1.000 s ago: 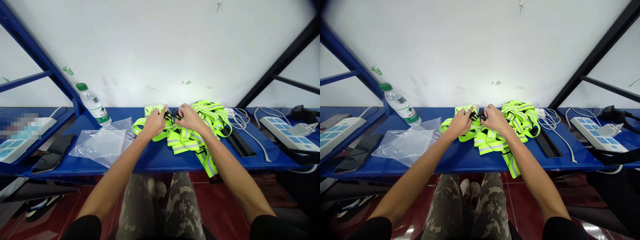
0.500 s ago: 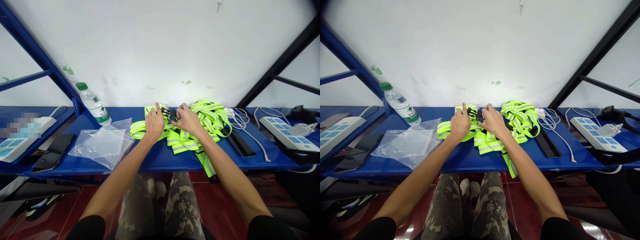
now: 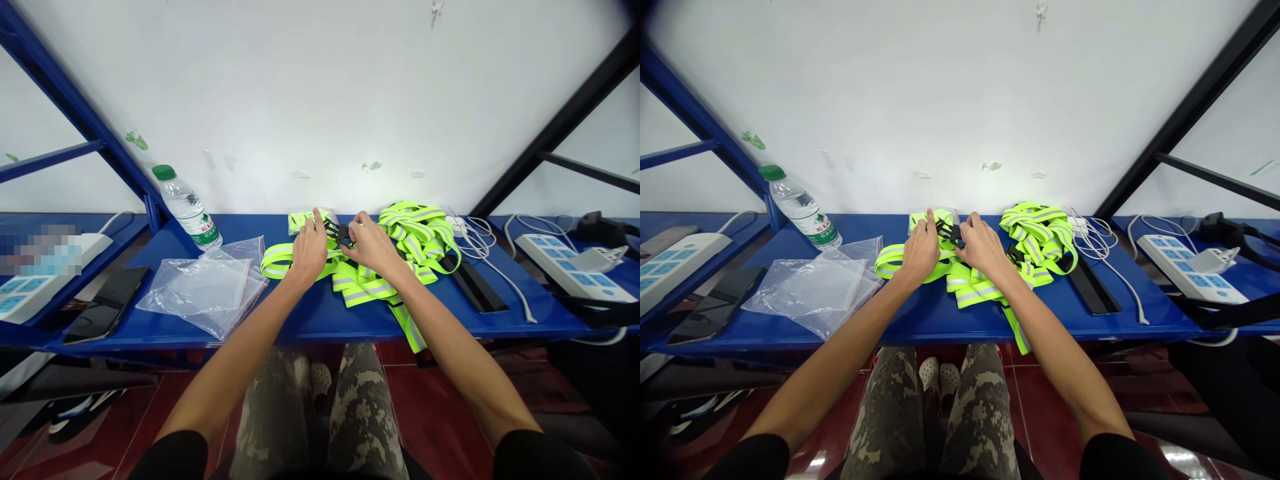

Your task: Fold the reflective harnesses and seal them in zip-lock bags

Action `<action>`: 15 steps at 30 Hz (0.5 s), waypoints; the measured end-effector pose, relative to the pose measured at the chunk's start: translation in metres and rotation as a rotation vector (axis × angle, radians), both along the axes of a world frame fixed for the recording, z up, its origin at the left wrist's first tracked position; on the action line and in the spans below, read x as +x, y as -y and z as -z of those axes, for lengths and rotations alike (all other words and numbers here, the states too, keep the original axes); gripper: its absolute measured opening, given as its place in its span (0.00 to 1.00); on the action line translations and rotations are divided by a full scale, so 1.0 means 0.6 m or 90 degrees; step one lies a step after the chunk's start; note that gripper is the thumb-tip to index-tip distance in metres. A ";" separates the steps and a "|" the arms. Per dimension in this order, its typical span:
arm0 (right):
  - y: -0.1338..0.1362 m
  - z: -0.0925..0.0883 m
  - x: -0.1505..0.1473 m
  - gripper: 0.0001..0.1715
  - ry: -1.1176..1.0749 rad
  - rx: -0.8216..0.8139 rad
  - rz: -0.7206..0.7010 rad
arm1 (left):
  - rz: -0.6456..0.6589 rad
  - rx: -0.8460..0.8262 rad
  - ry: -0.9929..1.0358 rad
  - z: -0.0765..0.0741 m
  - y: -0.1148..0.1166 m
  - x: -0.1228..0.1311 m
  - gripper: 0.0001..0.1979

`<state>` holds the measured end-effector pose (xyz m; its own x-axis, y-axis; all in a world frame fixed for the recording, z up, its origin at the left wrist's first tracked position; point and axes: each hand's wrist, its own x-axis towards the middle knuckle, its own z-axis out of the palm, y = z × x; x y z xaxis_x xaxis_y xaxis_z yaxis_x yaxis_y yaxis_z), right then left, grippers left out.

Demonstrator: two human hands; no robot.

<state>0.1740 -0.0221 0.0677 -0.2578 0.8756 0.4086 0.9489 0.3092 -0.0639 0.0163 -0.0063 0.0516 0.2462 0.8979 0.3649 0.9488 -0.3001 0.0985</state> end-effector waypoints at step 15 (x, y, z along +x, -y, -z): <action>0.011 0.009 -0.018 0.09 -0.032 -0.020 0.048 | -0.033 -0.034 0.023 -0.001 0.001 0.002 0.38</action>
